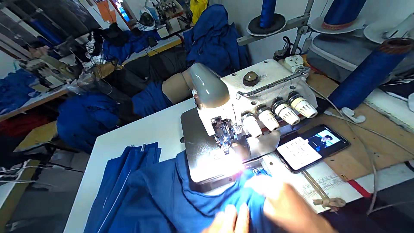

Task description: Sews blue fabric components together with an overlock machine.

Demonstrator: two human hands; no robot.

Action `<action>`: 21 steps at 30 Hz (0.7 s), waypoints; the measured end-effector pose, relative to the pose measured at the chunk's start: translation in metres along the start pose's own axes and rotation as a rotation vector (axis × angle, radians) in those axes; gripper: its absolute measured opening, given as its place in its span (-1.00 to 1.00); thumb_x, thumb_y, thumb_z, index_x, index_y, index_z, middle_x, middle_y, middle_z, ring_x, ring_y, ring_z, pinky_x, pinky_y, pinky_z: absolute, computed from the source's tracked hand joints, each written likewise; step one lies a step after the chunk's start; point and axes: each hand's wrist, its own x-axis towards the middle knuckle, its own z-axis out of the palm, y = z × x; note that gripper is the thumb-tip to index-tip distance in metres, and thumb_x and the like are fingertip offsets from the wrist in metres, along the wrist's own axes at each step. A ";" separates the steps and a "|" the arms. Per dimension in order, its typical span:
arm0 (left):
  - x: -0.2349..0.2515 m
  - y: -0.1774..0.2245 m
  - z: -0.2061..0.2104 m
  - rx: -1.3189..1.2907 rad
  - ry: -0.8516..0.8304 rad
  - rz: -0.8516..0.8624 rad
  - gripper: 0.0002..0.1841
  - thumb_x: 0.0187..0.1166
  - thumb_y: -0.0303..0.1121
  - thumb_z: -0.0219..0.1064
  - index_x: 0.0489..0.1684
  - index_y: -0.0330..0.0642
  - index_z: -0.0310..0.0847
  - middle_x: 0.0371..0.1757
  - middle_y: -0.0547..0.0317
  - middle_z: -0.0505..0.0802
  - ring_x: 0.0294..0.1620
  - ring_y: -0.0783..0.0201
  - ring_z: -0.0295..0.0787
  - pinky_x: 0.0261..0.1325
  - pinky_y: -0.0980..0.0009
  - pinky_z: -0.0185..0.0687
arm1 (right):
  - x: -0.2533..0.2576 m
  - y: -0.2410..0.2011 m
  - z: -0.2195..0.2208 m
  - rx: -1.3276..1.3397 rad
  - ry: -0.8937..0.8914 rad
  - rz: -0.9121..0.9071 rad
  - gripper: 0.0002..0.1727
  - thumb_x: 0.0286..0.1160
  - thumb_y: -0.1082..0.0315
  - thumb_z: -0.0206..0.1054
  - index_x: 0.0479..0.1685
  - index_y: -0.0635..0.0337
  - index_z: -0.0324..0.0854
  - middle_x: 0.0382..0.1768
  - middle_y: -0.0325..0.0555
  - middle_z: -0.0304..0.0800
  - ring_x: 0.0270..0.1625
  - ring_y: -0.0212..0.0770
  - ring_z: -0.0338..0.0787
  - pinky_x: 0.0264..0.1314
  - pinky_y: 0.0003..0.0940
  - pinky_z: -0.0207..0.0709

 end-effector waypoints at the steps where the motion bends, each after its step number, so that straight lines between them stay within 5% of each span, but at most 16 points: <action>1: 0.005 -0.005 0.003 -0.032 0.026 0.036 -0.52 0.56 -0.23 0.41 0.34 -0.39 0.69 0.09 -0.25 0.81 0.04 -0.14 0.82 0.00 0.05 0.78 | 0.004 0.023 0.001 -0.017 0.091 0.077 -0.72 0.17 0.56 0.31 -0.17 0.19 0.84 -0.25 0.00 0.90 -0.16 0.00 0.91 -0.16 0.07 0.78; 5: 0.028 -0.015 0.013 -0.027 0.342 0.295 -0.43 0.50 -0.22 0.48 0.54 -0.14 0.59 0.47 -0.16 0.71 0.55 -0.02 0.60 0.60 0.09 0.48 | 0.002 0.038 0.002 -0.026 0.329 0.017 -0.66 0.22 0.52 0.22 -0.12 0.12 0.87 -0.21 -0.14 0.92 -0.12 -0.25 0.91 -0.03 -0.29 0.79; 8: 0.034 -0.022 0.006 -0.028 0.396 0.440 -0.10 0.30 0.00 0.59 0.75 -0.01 0.32 0.54 0.00 0.68 0.61 0.09 0.54 0.71 -0.10 0.26 | -0.022 -0.011 -0.015 0.254 0.190 -0.307 -0.87 0.52 0.44 0.26 -0.20 0.09 0.73 -0.29 -0.11 0.78 -0.13 -0.30 0.78 0.00 -0.48 0.66; 9: 0.031 -0.027 0.003 -0.051 0.357 0.479 -0.04 0.20 0.04 0.64 0.73 -0.03 0.33 0.39 0.07 0.77 0.47 0.14 0.65 0.67 -0.14 0.25 | -0.029 -0.024 -0.023 0.426 0.084 -0.378 -0.84 0.59 0.48 0.27 -0.13 0.14 0.79 -0.21 -0.05 0.85 -0.04 -0.30 0.82 0.12 -0.49 0.67; 11: 0.016 -0.041 -0.001 -0.020 0.218 0.520 -0.21 0.23 0.07 0.60 0.54 -0.02 0.54 0.11 0.23 0.89 0.18 0.26 0.80 0.58 -0.07 0.36 | -0.041 -0.034 -0.035 0.756 -0.104 -0.419 -0.75 0.61 0.54 0.19 0.04 0.25 0.78 -0.06 0.05 0.87 0.09 -0.31 0.82 0.23 -0.49 0.66; 14: -0.006 -0.076 0.000 0.114 0.146 0.451 -0.78 0.19 -0.18 0.51 -0.21 0.09 0.82 -0.38 0.38 0.86 -0.28 0.31 0.82 0.01 0.08 0.68 | -0.058 -0.024 -0.042 0.990 -0.376 -0.334 -0.48 0.68 0.10 0.25 0.50 0.22 0.56 0.31 -0.01 0.73 0.37 -0.35 0.68 0.43 -0.43 0.58; 15: -0.015 -0.088 -0.002 0.156 0.149 0.393 -0.86 0.18 -0.24 0.50 -0.34 0.08 0.82 -0.45 0.39 0.84 -0.35 0.32 0.81 -0.12 0.08 0.69 | -0.062 -0.024 -0.039 0.942 -0.394 -0.305 -0.45 0.66 0.05 0.30 0.46 0.24 0.56 0.27 0.02 0.73 0.33 -0.34 0.68 0.40 -0.42 0.58; 18: -0.046 -0.122 -0.018 0.222 0.197 0.216 -0.95 0.11 -0.34 0.50 -0.54 0.06 0.85 -0.55 0.38 0.80 -0.49 0.27 0.77 -0.37 0.05 0.66 | -0.064 -0.028 -0.051 0.760 -0.224 -0.252 -0.86 0.64 0.31 0.29 0.02 0.08 0.67 -0.06 -0.28 0.81 0.03 -0.54 0.76 0.10 -0.61 0.67; 21: -0.078 -0.145 -0.037 0.203 0.353 0.089 -0.88 0.24 -0.24 0.45 -0.51 -0.01 0.88 -0.36 0.25 0.75 -0.30 0.18 0.73 -0.20 -0.04 0.63 | -0.039 -0.018 -0.095 0.479 0.125 -0.196 -0.90 0.60 0.24 0.33 -0.15 -0.18 0.77 -0.10 -0.58 0.82 -0.05 -0.65 0.77 -0.01 -0.71 0.69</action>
